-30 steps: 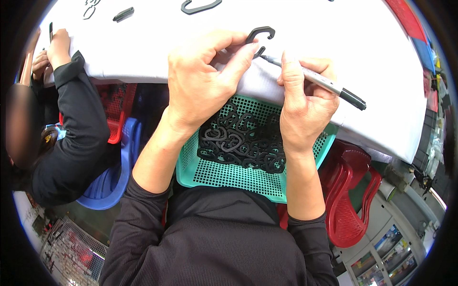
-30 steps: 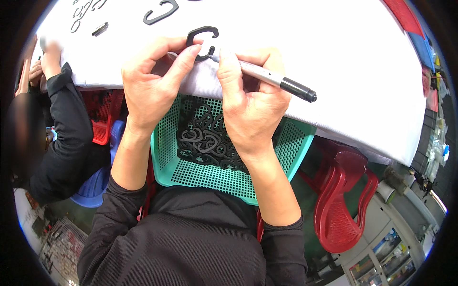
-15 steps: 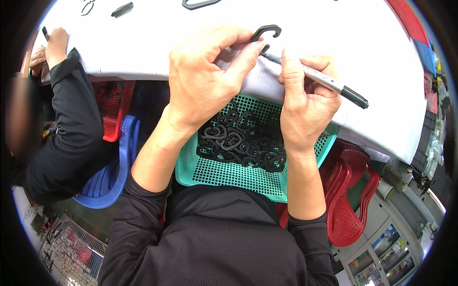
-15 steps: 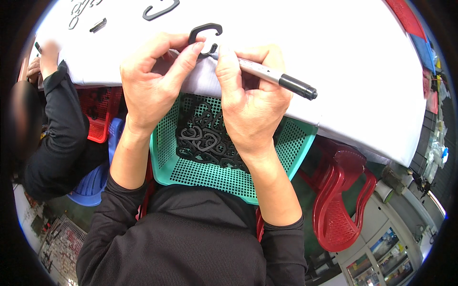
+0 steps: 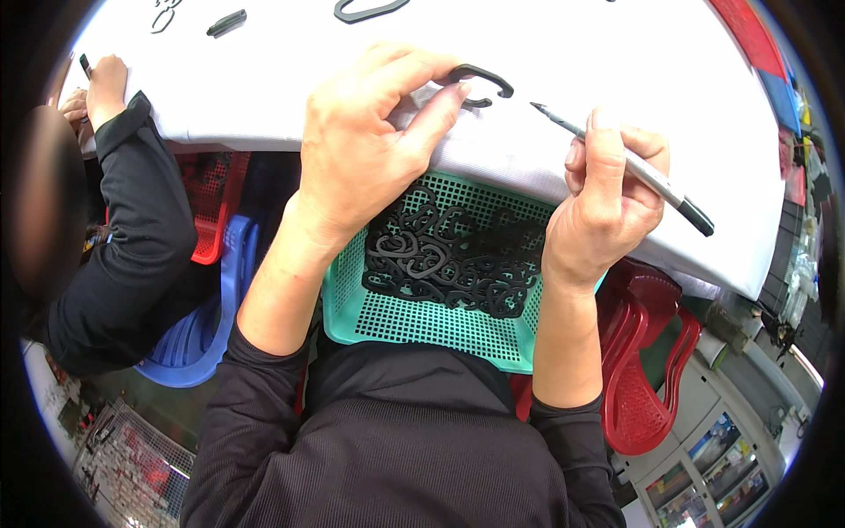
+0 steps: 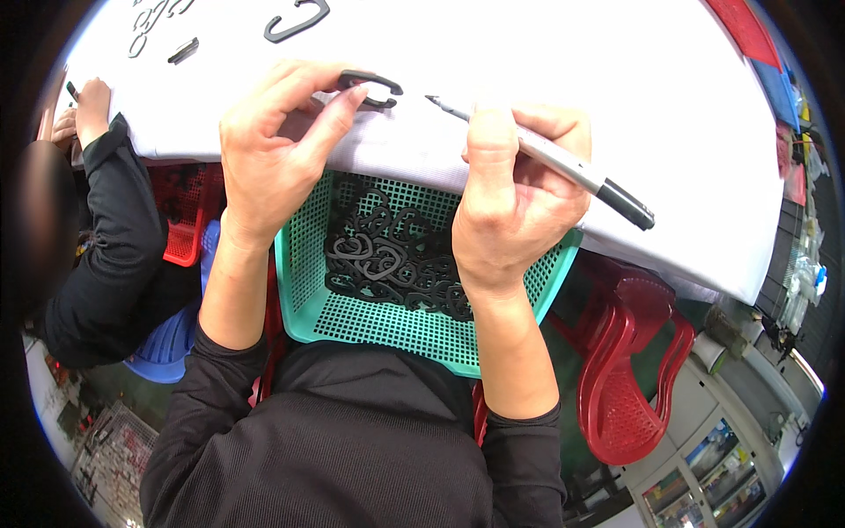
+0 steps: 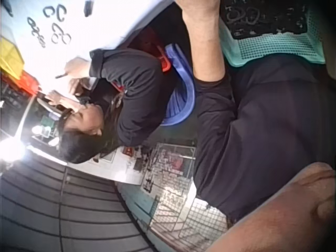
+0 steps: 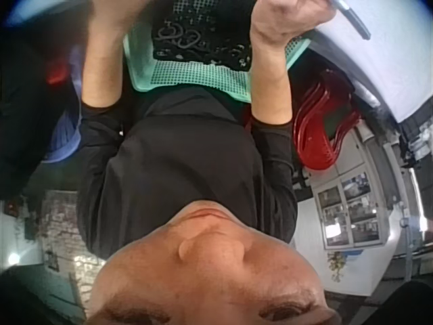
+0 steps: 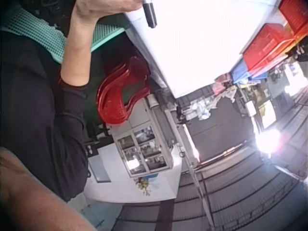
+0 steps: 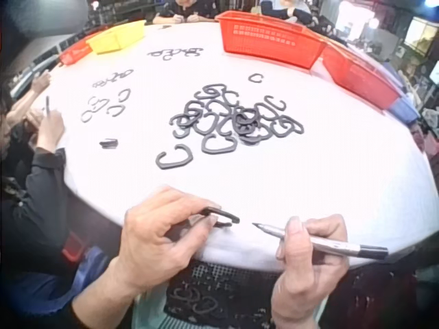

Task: The person repeatedly picks up small black hooks from a green basket, marks them with a black marker, and places them on the table. The process is continuous and repetitive throughout the clip.

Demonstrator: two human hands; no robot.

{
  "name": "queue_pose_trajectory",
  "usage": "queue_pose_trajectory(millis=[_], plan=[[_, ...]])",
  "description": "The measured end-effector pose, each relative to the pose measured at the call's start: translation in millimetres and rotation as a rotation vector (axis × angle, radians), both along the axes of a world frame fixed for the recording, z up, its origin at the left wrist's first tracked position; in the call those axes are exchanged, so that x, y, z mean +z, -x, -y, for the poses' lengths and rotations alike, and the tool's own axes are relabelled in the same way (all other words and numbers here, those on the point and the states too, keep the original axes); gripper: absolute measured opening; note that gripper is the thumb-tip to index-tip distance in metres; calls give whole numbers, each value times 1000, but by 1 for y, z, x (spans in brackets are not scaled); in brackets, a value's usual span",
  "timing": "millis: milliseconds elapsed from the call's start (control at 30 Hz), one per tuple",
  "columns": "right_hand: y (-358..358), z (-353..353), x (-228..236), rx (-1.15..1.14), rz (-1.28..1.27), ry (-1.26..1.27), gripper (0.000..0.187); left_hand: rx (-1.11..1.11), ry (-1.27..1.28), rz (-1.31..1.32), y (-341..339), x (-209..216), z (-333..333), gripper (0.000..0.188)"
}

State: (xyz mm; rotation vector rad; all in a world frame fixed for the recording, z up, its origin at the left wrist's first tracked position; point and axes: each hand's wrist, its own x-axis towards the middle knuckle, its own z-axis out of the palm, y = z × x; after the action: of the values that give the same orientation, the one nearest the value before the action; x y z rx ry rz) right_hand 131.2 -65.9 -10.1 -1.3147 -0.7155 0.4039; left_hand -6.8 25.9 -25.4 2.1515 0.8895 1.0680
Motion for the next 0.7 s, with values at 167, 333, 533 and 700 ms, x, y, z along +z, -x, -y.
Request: queue_pose_trajectory(millis=[167, 333, 533, 700], plan=[[3, -4, -4, 56, -6, 93, 14, -61, 8, 14, 4, 1, 0, 24], [9, -12, -6, 96, 27, 157, 14, -98, -90, 48, 4, -3, -3, 25], [11, -14, -9, 111, 92, 190, 13, -106, -135, 54, 3, -6, -4, 25], [13, -16, -4, 101, 69, 217, 13, -103, -126, 67, 3, -7, -3, 25]])
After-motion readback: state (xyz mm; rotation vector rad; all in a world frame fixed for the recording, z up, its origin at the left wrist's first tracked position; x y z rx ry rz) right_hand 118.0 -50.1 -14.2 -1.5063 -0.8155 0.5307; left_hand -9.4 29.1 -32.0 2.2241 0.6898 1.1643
